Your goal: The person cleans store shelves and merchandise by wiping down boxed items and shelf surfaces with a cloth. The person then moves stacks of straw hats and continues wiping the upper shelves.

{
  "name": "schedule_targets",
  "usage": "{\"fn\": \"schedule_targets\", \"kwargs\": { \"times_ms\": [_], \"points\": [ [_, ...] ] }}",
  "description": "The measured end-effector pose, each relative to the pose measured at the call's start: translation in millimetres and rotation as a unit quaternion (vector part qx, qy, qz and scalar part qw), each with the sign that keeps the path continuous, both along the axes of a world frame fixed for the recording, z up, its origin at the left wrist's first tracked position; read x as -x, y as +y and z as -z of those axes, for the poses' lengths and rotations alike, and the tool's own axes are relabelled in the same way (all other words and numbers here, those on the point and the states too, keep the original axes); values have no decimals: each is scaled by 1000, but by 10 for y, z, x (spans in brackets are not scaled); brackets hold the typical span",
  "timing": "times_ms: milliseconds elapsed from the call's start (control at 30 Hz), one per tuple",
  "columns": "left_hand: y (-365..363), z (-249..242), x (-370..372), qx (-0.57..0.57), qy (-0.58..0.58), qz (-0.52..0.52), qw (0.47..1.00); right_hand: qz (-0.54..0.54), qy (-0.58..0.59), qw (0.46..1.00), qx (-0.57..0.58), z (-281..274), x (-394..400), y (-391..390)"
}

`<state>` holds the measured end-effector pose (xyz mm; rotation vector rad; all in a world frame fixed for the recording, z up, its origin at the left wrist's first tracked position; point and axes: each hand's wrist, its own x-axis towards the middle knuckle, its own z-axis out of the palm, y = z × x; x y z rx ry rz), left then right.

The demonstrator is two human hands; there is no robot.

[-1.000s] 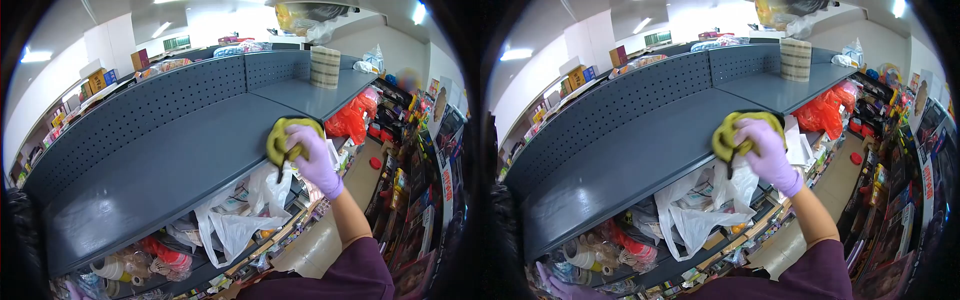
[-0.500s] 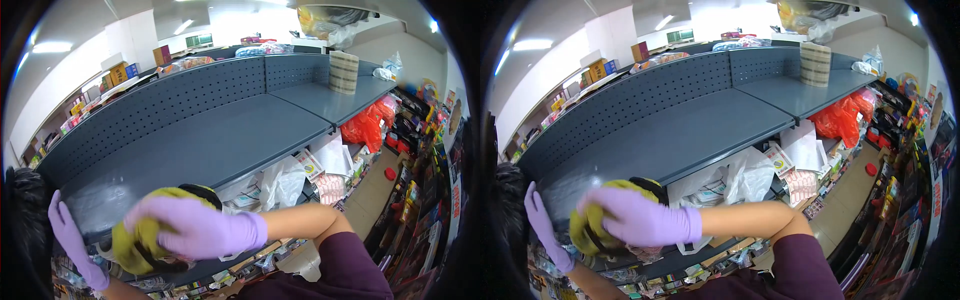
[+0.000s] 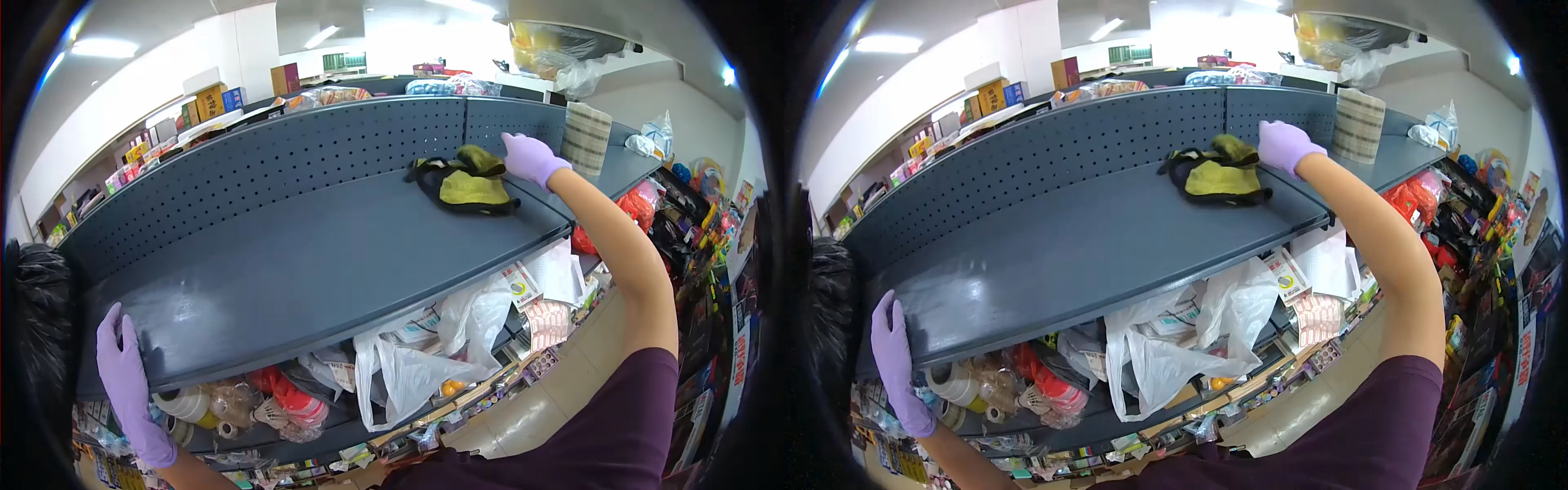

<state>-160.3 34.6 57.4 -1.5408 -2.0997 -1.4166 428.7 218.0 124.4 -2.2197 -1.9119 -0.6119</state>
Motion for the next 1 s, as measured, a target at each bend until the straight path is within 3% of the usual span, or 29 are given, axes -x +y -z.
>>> {"fn": "schedule_targets", "kwargs": {
  "times_ms": [100, 167, 233, 367, 400, 433, 467, 500, 567, 700, 767, 900, 1000],
  "points": [
    [31, 27, 43, -4, 6, 5, 1000, -160, 34, 978, -128, -14, 144, -102],
    [29, 42, 52, -6, 17, 9, 1000, -354, 73, 929, -74, -32, 444, -166],
    [19, 32, 39, -9, 26, 11, 1000, -296, 73, 945, 116, 190, 554, -48],
    [-6, 20, -13, -13, 29, -4, 999, -228, 79, 963, 122, 311, 332, 62],
    [-4, 15, -29, -14, 22, -5, 1000, -336, -163, 925, 76, 488, -159, 473],
    [-2, 5, -49, -17, 23, -7, 1000, -230, -79, 962, 122, 461, -198, 518],
    [-2, 3, -73, -20, 24, -9, 999, -262, -145, 948, 107, 439, -237, 588],
    [-3, -3, -104, -23, 22, -11, 999, -226, -153, 954, 124, 470, -187, 721],
    [7, -26, -178, -29, 23, -28, 999, -156, -173, 960, 154, 430, 179, 677],
    [1, -3, -189, -87, 60, -81, 991, -223, -242, 932, 153, 448, 1156, 730],
    [18, 54, -145, -181, 37, -72, 980, -207, -8, 970, 130, 407, 1870, 542],
    [55, 113, -92, -245, 94, -101, 960, -421, 33, 898, 126, 353, 3162, 243],
    [35, 117, -28, -245, 118, -104, 957, -506, 14, 853, 125, 372, 4118, 281]
  ]
}}
